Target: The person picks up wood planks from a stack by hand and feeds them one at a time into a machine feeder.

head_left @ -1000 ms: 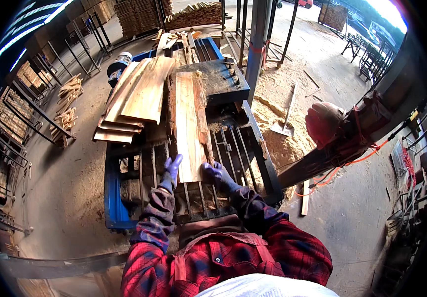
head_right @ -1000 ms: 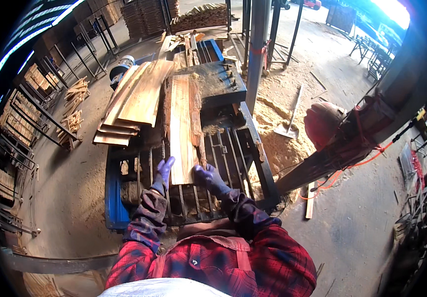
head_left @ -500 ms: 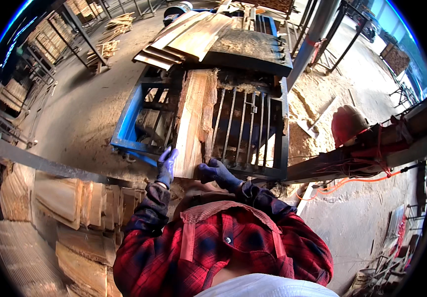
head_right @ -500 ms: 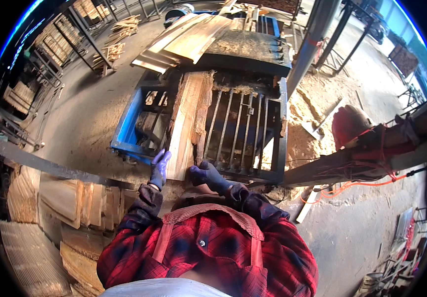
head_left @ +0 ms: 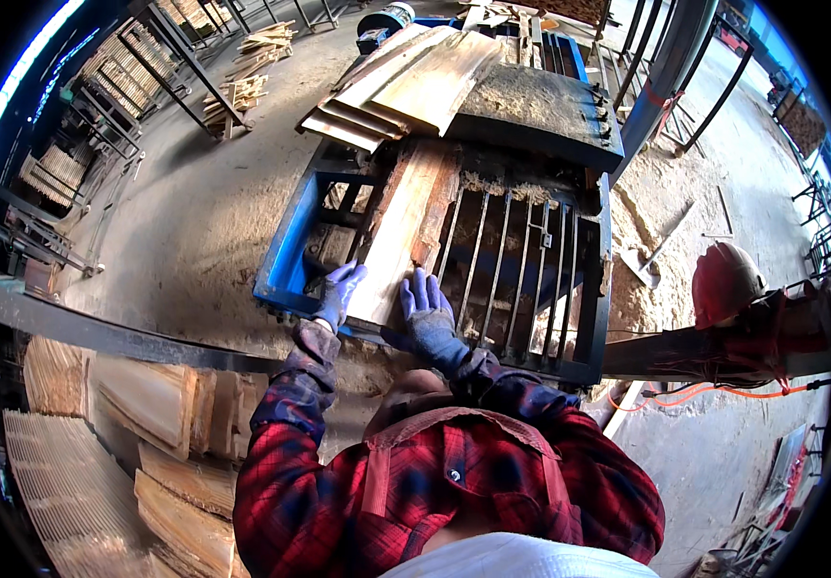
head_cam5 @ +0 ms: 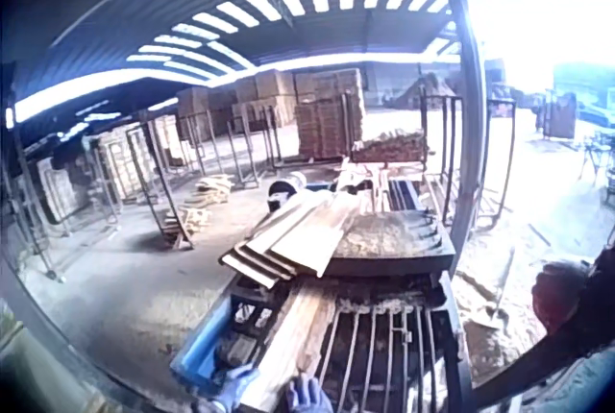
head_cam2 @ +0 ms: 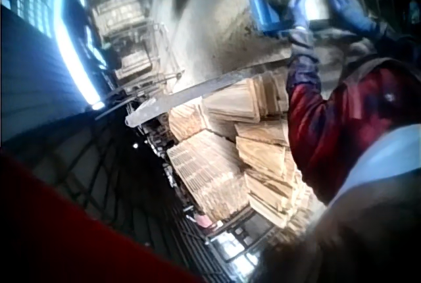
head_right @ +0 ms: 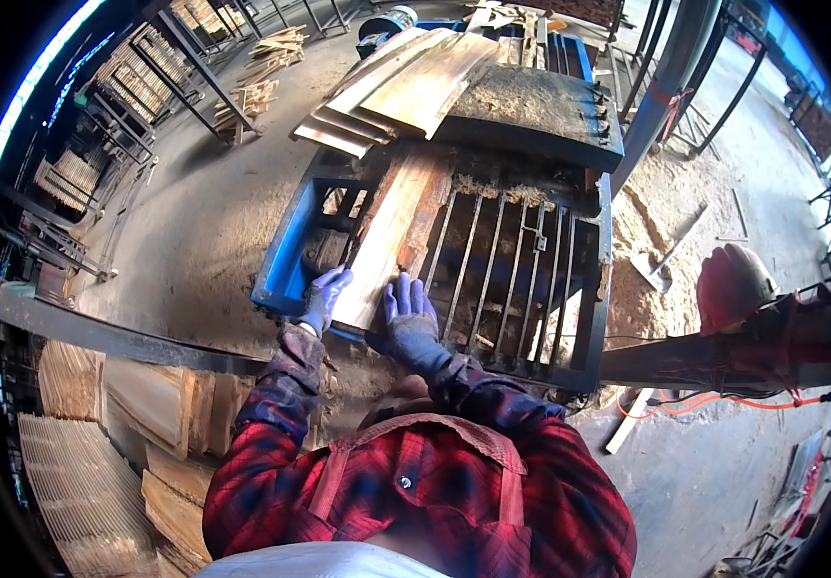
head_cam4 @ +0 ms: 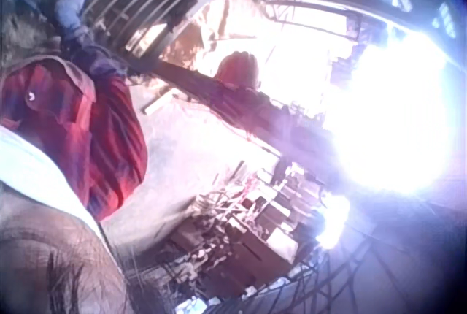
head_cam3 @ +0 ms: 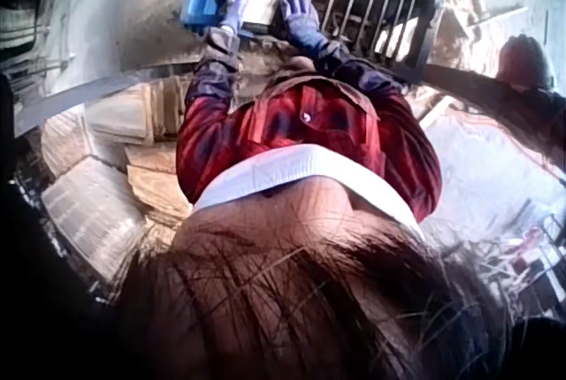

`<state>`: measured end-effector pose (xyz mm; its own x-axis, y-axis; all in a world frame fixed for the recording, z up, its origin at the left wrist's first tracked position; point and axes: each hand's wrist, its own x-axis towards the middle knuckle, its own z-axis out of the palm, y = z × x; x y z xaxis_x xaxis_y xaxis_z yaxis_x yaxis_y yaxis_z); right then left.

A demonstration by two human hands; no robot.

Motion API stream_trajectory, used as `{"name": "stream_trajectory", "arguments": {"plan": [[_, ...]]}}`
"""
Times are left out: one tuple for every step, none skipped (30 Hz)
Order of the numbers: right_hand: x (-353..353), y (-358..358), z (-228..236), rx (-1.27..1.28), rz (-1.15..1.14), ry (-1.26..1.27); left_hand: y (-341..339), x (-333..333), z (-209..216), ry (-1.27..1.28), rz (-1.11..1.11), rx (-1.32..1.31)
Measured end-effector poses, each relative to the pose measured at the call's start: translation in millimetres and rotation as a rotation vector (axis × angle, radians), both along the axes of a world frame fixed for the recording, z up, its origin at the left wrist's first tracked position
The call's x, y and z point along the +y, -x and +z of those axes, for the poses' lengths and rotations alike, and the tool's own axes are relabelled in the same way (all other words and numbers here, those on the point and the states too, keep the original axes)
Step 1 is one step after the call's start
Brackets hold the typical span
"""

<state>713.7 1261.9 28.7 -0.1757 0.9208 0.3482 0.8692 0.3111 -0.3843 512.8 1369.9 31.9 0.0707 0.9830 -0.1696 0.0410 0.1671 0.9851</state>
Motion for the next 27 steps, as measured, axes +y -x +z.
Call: {"name": "stream_trajectory", "arguments": {"plan": [[5.6, -0.1, -9.2, -0.021, 0.003, 0.012, -4.7, 2.9, -3.3, 0.006, 0.005, -0.024], [11.8, 1.0, -18.7, -0.015, -0.006, -0.026, -9.9, 5.5, -7.3, -0.016, 0.053, 0.109], [14.2, 1.3, -27.6, 0.038, 0.017, -0.095, -15.3, 7.1, -12.7, -0.300, 0.034, 0.419], [24.0, 3.9, -34.7, -0.275, -0.012, -0.087, -20.6, 9.2, -18.5, -0.673, 0.034, 0.714], [28.0, 2.8, -39.9, -0.196, -0.047, 0.009, -26.8, 12.8, -24.8, -1.103, 0.055, 0.983], [36.6, 2.8, -41.9, -0.185, -0.055, 0.218, -32.9, 18.0, -31.0, -1.030, 0.103, 0.955], [45.7, -2.5, -41.0, -0.198, -0.073, 0.186, -39.8, 28.9, -36.4, -0.942, 0.121, 0.954], [58.5, -7.5, -37.0, -0.339, -0.082, 0.218, -46.3, 38.5, -42.0, -0.868, 0.128, 0.955], [71.5, -15.1, -29.5, -0.301, -0.057, 0.266, -52.2, 54.1, -45.9, -0.869, 0.134, 0.893], [88.4, -23.8, -19.3, -0.283, -0.031, 0.294, -56.7, 68.3, -49.1, -0.858, 0.126, 0.904], [112.6, -36.3, -7.4, -0.272, 0.034, 0.438, -62.0, 84.2, -51.5, -0.863, 0.111, 0.899], [140.8, -60.8, 6.3, -0.060, 0.128, 0.433, -66.3, 99.7, -53.0, -0.853, 0.102, 0.898], [173.6, -72.0, 20.1, 0.345, -0.014, 0.419, -71.6, 114.7, -54.3, -0.859, 0.099, 0.962], [207.2, -80.6, 32.5, 0.779, -0.119, 0.302, -78.0, 128.2, -55.8, -0.978, 0.142, 0.914], [252.1, -89.2, 46.7, 1.110, -0.122, 0.204, -85.9, 142.1, -57.6, -0.960, 0.153, 0.912], [293.0, -97.6, 60.3, 1.452, -0.118, 0.133, -93.7, 156.1, -59.0, -0.994, 0.173, 0.895], [320.6, -107.9, 68.8, 1.686, -0.089, 0.240, -100.4, 169.2, -60.1, -0.941, 0.173, 0.935], [343.1, -115.3, 75.9, 1.948, -0.074, 0.397, -104.7, 181.4, -59.9, -0.925, 0.159, 0.899], [359.5, -118.2, 81.3, 1.882, -0.037, 0.353, -108.1, 193.6, -57.9, -0.907, 0.143, 0.863], [365.9, -123.0, 85.1, 1.923, -0.087, 0.417, -109.5, 203.8, -54.5, -0.833, 0.108, 0.821], [358.9, -128.8, 84.7, 1.800, 0.006, 0.341, -109.5, 213.2, -48.7, -1.007, 0.079, 0.547], [344.0, -134.1, 83.2, 1.701, -0.105, 0.311, -108.2, 218.9, -41.1, -0.328, 0.010, 0.315], [318.1, -143.2, 79.3, 1.748, -0.049, 0.344, -106.8, 221.8, -31.5, -0.050, 0.033, -0.063], [281.5, -150.7, 71.8, 1.827, -0.014, 0.385, -105.2, 217.2, -22.1, 0.316, 0.024, -0.406], [244.4, -157.6, 64.7, 1.707, -0.044, 0.386, -108.2, 210.1, -12.5, 0.349, -0.010, -0.485], [201.2, -162.8, 55.5, 1.687, 0.024, 0.380, -113.2, 196.2, -3.9, 0.357, -0.046, -0.580], [162.4, -167.2, 47.4, 1.673, 0.003, 0.405, -114.2, 172.2, 1.9, 0.355, -0.192, -0.659]]}}
